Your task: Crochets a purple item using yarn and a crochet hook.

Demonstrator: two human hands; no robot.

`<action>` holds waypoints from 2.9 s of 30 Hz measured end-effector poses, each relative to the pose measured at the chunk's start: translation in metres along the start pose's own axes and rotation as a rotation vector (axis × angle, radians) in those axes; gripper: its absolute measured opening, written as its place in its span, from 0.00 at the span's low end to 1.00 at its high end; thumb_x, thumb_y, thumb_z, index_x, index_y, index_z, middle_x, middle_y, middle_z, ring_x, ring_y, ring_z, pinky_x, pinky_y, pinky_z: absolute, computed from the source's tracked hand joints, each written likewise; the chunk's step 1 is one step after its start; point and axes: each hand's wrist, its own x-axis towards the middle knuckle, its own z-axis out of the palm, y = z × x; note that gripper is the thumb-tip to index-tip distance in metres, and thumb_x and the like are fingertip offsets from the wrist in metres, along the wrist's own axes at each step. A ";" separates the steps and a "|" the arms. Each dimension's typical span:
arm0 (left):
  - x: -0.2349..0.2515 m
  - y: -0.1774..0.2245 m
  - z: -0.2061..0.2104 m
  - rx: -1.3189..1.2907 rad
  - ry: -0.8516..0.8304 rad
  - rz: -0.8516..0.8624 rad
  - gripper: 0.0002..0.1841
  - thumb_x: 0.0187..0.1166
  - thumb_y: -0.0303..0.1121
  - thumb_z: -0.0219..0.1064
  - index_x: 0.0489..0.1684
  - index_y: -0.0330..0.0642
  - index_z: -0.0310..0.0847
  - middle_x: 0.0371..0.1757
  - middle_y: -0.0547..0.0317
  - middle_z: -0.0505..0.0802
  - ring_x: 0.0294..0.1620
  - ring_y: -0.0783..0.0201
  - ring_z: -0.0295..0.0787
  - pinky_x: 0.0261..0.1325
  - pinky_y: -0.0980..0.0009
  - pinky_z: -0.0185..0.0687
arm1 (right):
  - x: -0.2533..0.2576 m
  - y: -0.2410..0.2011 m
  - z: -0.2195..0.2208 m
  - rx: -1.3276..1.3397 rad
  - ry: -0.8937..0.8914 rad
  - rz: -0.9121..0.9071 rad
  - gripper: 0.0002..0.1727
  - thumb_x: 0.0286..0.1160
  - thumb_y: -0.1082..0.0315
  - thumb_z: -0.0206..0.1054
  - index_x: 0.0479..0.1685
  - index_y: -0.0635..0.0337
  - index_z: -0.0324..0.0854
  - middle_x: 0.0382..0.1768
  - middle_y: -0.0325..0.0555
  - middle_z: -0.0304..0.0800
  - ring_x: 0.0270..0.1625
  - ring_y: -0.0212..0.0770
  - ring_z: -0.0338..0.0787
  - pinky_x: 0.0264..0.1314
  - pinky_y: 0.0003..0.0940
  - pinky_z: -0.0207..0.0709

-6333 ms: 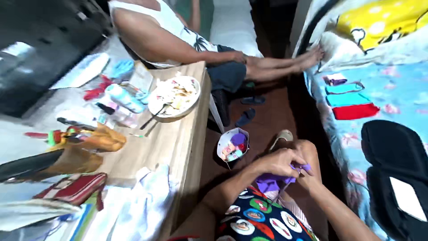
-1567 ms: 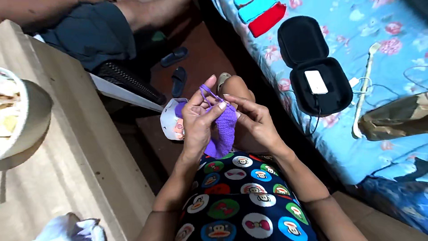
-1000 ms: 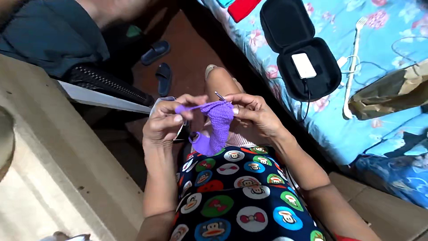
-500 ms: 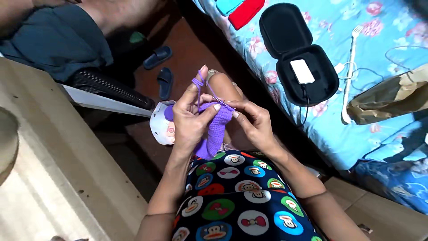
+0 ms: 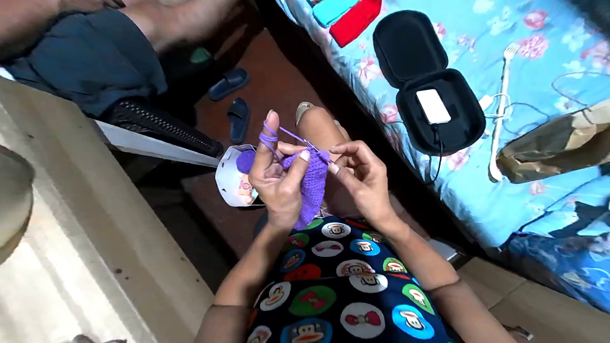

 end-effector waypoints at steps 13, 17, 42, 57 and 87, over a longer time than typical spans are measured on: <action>0.007 0.019 -0.012 -0.046 -0.100 -0.160 0.33 0.73 0.15 0.64 0.83 0.45 0.72 0.37 0.67 0.88 0.28 0.76 0.83 0.31 0.84 0.82 | -0.004 0.018 -0.001 -0.750 0.171 -0.608 0.10 0.74 0.73 0.68 0.46 0.70 0.91 0.31 0.51 0.85 0.30 0.40 0.85 0.30 0.28 0.78; 0.011 0.022 -0.018 -0.085 -0.132 -0.242 0.33 0.73 0.13 0.61 0.82 0.45 0.73 0.36 0.65 0.89 0.26 0.76 0.83 0.30 0.84 0.82 | -0.004 0.019 -0.008 -0.762 0.135 -0.634 0.10 0.75 0.72 0.68 0.46 0.70 0.91 0.30 0.52 0.85 0.30 0.41 0.85 0.30 0.29 0.78; 0.028 -0.005 -0.035 -0.478 -0.251 -0.567 0.19 0.70 0.17 0.64 0.56 0.43 0.90 0.33 0.68 0.93 0.33 0.77 0.89 0.41 0.79 0.88 | 0.000 0.013 -0.017 0.098 -0.186 -0.034 0.20 0.75 0.80 0.64 0.66 0.67 0.84 0.41 0.37 0.90 0.31 0.19 0.81 0.34 0.14 0.77; 0.031 -0.006 -0.092 0.078 -0.577 -0.183 0.15 0.78 0.47 0.68 0.17 0.61 0.87 0.58 0.67 0.94 0.76 0.57 0.81 0.84 0.57 0.70 | 0.010 0.012 -0.028 0.265 -0.205 0.166 0.17 0.79 0.80 0.61 0.62 0.66 0.87 0.36 0.37 0.91 0.24 0.18 0.77 0.26 0.12 0.71; -0.002 0.004 -0.004 -0.095 -0.129 -0.212 0.49 0.73 0.14 0.64 0.95 0.56 0.42 0.44 0.64 0.91 0.37 0.72 0.90 0.40 0.80 0.87 | -0.010 0.025 -0.019 -0.424 0.082 -0.363 0.08 0.71 0.81 0.64 0.43 0.74 0.86 0.33 0.50 0.88 0.35 0.32 0.87 0.38 0.22 0.83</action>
